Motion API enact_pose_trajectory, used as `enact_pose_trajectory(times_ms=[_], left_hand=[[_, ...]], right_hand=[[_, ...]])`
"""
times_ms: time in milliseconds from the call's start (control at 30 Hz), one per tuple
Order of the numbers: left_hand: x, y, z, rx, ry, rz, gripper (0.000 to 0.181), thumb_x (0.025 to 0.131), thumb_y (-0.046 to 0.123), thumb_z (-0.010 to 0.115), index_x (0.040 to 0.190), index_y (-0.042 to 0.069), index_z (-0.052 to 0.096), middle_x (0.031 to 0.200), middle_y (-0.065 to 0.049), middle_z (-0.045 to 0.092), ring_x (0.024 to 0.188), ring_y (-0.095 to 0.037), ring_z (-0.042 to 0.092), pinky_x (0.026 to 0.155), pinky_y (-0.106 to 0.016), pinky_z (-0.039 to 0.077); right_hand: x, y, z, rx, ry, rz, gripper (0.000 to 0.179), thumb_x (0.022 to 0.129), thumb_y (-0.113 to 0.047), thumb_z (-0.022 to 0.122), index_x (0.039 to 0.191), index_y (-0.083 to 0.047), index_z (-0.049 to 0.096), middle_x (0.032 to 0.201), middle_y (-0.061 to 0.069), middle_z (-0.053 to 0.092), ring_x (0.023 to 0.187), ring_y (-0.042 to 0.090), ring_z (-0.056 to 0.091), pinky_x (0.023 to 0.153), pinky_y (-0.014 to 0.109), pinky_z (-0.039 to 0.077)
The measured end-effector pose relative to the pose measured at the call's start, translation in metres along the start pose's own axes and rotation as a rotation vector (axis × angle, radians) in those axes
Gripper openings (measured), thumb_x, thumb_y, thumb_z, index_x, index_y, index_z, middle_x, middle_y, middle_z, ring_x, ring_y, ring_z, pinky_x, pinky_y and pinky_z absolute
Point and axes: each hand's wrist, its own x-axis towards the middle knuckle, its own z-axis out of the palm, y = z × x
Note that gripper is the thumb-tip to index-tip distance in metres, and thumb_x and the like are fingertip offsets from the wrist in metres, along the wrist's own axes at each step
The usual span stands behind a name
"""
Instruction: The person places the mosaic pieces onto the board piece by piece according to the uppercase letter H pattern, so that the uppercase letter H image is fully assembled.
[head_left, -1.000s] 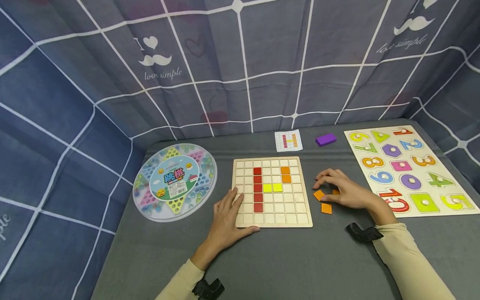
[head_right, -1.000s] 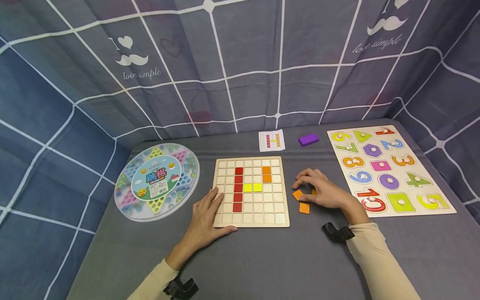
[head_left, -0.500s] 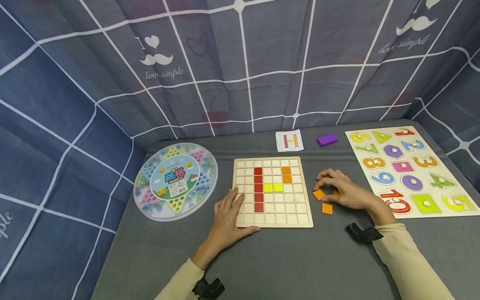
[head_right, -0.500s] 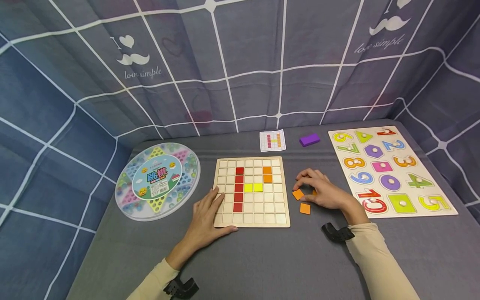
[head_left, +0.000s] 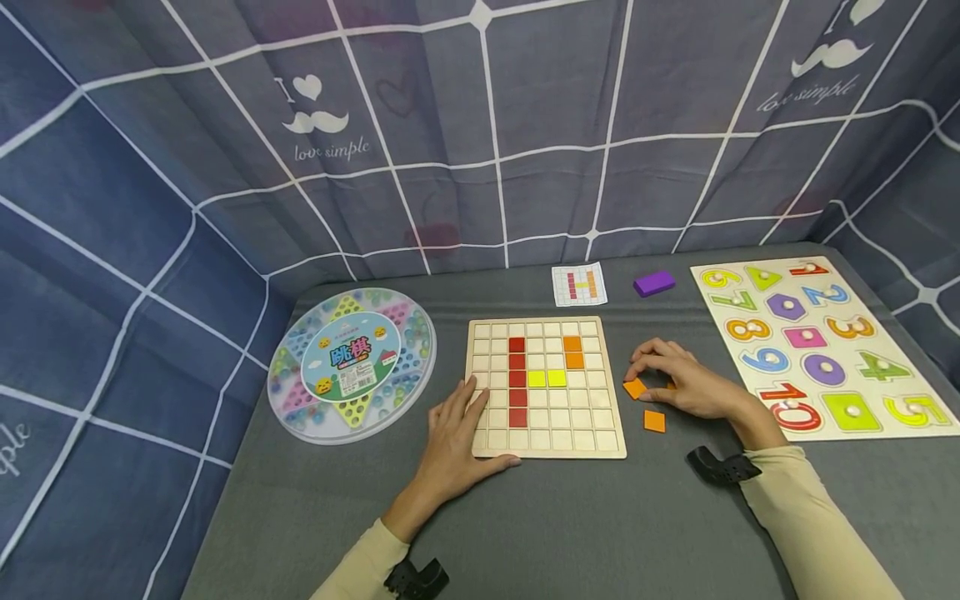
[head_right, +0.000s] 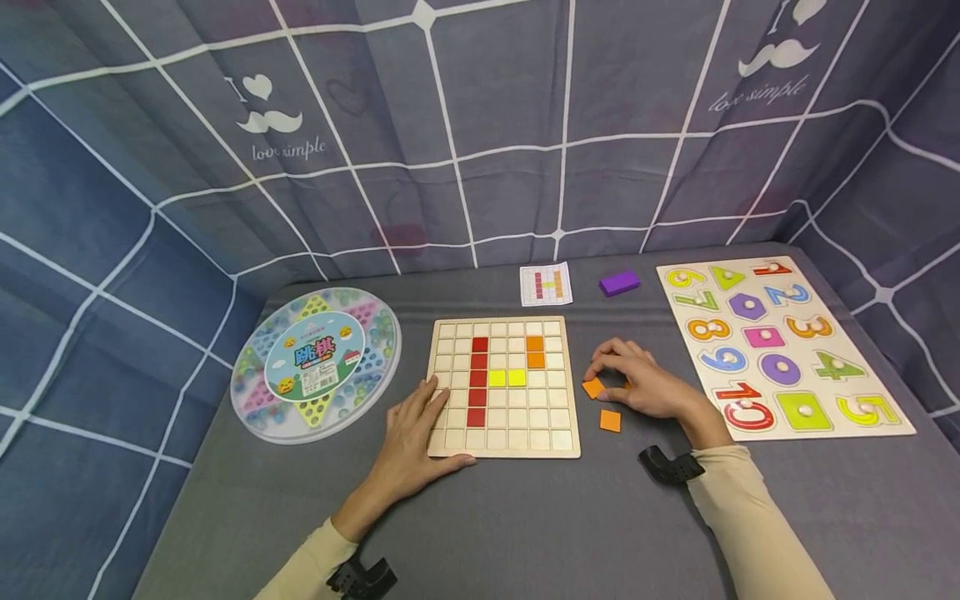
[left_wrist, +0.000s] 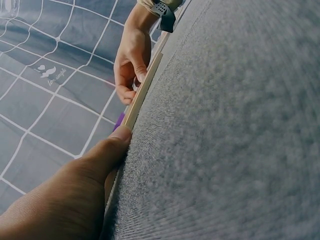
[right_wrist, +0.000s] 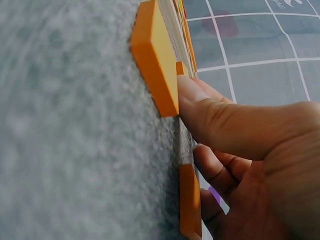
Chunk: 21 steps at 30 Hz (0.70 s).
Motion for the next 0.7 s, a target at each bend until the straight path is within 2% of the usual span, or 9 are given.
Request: enact_pose_trajectory(times_ms=[300, 533, 700], left_hand=[[0.0, -0.0002, 0.0006, 0.011, 0.02, 0.015, 0.103, 0.069, 0.066, 0.077, 0.143, 0.001, 0.047, 0.154, -0.022, 0.036, 0.142, -0.041, 0.034, 0.097, -0.052, 0.029], [-0.0004, 0.0001, 0.0008, -0.01, -0.01, -0.017, 0.103, 0.069, 0.064, 0.078, 0.145, 0.003, 0.045, 0.156, -0.02, 0.034, 0.144, -0.038, 0.032, 0.1, -0.052, 0.027], [-0.0003, 0.0005, 0.0009, -0.004, -0.001, -0.012, 0.103, 0.07, 0.068, 0.075, 0.145, 0.003, 0.046, 0.155, -0.02, 0.035, 0.143, -0.038, 0.032, 0.099, -0.052, 0.028]], right_hand=[[0.0057, 0.0024, -0.0012, 0.021, -0.005, 0.006, 0.022, 0.084, -0.015, 0.077, 0.102, -0.024, 0.067, 0.113, -0.004, 0.054, 0.109, 0.014, 0.042, 0.092, 0.047, 0.026], [0.0072, 0.0017, -0.0019, 0.03, -0.011, 0.018, 0.021, 0.084, -0.017, 0.077, 0.102, -0.024, 0.067, 0.111, -0.005, 0.055, 0.108, 0.013, 0.043, 0.092, 0.046, 0.027], [0.007, 0.0012, -0.002, 0.029, -0.005, 0.014, 0.021, 0.084, -0.018, 0.077, 0.101, -0.024, 0.067, 0.111, -0.005, 0.055, 0.107, 0.011, 0.043, 0.091, 0.045, 0.028]])
